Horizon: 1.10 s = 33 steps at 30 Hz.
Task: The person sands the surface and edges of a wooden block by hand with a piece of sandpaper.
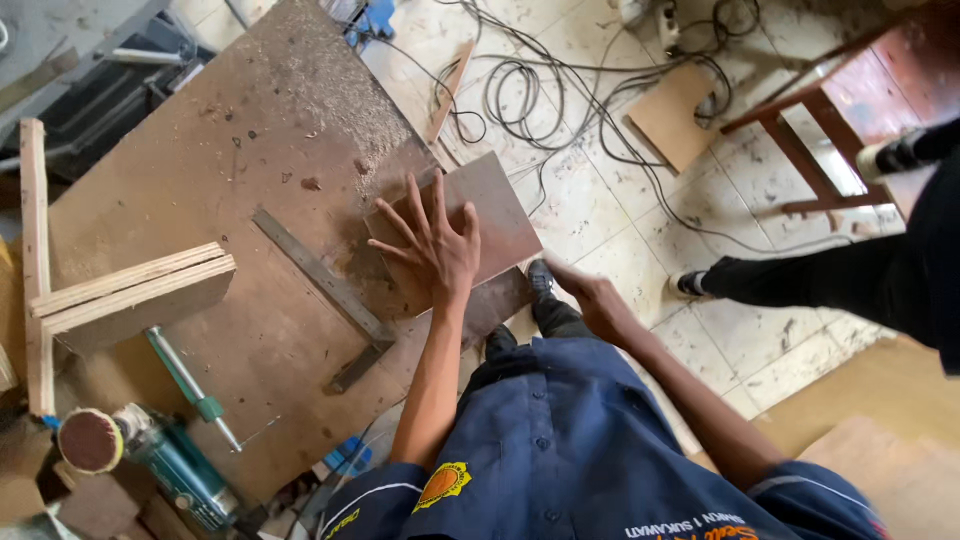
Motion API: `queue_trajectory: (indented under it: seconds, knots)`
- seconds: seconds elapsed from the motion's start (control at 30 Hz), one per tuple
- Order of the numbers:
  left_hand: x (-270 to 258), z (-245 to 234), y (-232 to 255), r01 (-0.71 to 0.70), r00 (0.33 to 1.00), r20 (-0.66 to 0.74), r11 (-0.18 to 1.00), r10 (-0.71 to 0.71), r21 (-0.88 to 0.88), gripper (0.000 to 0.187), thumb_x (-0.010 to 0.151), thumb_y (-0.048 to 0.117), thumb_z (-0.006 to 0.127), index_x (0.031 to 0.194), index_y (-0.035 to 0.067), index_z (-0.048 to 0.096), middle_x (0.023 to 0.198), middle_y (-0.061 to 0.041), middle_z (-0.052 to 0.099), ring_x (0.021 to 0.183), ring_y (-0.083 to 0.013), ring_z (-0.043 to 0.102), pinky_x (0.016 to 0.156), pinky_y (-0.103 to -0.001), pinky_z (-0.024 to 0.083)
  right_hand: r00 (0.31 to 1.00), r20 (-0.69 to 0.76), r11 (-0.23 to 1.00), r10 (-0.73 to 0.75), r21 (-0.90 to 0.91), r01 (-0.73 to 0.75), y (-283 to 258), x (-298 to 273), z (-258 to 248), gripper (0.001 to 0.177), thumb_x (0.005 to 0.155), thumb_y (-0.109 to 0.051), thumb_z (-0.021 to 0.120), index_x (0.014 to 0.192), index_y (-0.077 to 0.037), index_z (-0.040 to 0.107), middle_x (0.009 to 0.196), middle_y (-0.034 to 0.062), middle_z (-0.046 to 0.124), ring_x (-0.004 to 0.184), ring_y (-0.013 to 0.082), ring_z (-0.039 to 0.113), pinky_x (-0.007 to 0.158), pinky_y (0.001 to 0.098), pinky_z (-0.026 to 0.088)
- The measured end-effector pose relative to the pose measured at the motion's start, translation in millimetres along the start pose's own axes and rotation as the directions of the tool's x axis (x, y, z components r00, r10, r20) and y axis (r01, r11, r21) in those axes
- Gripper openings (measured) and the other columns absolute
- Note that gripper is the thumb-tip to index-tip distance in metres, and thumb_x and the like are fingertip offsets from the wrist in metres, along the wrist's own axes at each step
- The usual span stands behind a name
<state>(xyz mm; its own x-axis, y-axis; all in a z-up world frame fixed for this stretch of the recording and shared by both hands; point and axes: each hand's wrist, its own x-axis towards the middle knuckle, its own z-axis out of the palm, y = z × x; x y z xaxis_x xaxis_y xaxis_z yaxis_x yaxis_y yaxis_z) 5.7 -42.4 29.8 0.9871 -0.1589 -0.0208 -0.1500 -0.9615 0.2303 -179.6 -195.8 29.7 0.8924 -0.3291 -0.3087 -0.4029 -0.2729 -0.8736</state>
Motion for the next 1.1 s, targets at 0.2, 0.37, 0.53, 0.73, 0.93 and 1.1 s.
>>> queue_trajectory:
  seconds: [0.2,0.37,0.53,0.73,0.93,1.1]
  knots:
    - [7.2,-10.0,-22.0,-0.134,0.983,0.124,0.991,0.136,-0.026,0.056,0.103,0.061,0.036,0.157,0.045,0.039,0.17,-0.004,0.024,0.156,-0.0478,0.005,0.106,-0.089,0.012,0.992,0.008,0.97,0.126,-0.212,-0.122,40.3,-62.0,-34.1,0.07,0.098,0.002,0.039,0.154,-0.039,0.047,0.143,0.0039,0.062,0.126,0.0419,0.056,0.101,0.0582,0.052]
    - [1.5,2.0,-60.1,-0.336,0.941,0.009,0.939,0.338,-0.069,0.056,0.099,0.051,0.057,0.152,0.033,0.053,0.129,-0.023,0.049,0.113,-0.0456,0.056,0.096,-0.061,0.041,0.979,-0.191,0.953,0.071,0.304,-0.009,36.0,-44.1,-6.0,0.048,0.111,-0.015,0.042,0.159,-0.023,0.044,0.155,0.0068,0.051,0.137,0.0329,0.051,0.104,0.0495,0.05]
    - [-48.6,-9.9,-52.2,-0.279,0.952,0.121,0.959,0.283,-0.05,0.071,0.099,0.049,0.055,0.159,0.016,0.036,0.112,-0.021,0.045,0.093,-0.0411,0.056,0.072,-0.051,0.049,0.983,-0.162,0.944,-0.091,0.301,0.137,-2.3,24.8,32.3,0.046,0.112,-0.017,0.044,0.157,-0.009,0.043,0.157,0.0198,0.045,0.143,0.0405,0.041,0.117,0.0592,0.035]
    - [-88.1,8.5,-52.2,-0.161,0.977,0.121,0.98,0.175,-0.12,0.09,0.098,0.047,0.06,0.161,-0.002,0.018,0.139,-0.028,0.035,0.126,-0.0497,0.046,0.09,-0.059,0.05,0.981,-0.075,0.964,-0.178,0.188,0.189,-10.7,86.1,40.8,0.043,0.11,-0.022,0.048,0.153,-0.016,0.05,0.153,0.0125,0.052,0.143,0.0374,0.043,0.121,0.0544,0.033]
    - [-57.0,7.8,-9.0,-0.241,0.97,0.01,0.966,0.243,-0.092,0.077,0.102,0.049,0.051,0.162,0.006,0.028,0.169,-0.027,0.014,0.156,-0.0507,0.01,0.113,-0.077,0.019,0.981,0.002,0.97,-0.195,0.145,0.193,-15.6,82.4,25.1,0.041,0.111,-0.025,0.044,0.149,-0.017,0.056,0.145,0.0147,0.059,0.137,0.0403,0.049,0.116,0.056,0.037]
    - [-53.4,4.0,13.1,-0.247,0.969,-0.019,0.968,0.248,0.05,0.07,0.103,0.052,0.043,0.165,0.02,0.031,0.171,-0.02,0.018,0.156,-0.0484,0.015,0.114,-0.079,0.007,0.997,0.011,0.994,-0.07,0.09,0.069,17.7,33.3,9.9,0.042,0.111,-0.035,0.043,0.143,-0.013,0.06,0.135,0.0234,0.063,0.129,0.0481,0.051,0.106,0.0631,0.042]
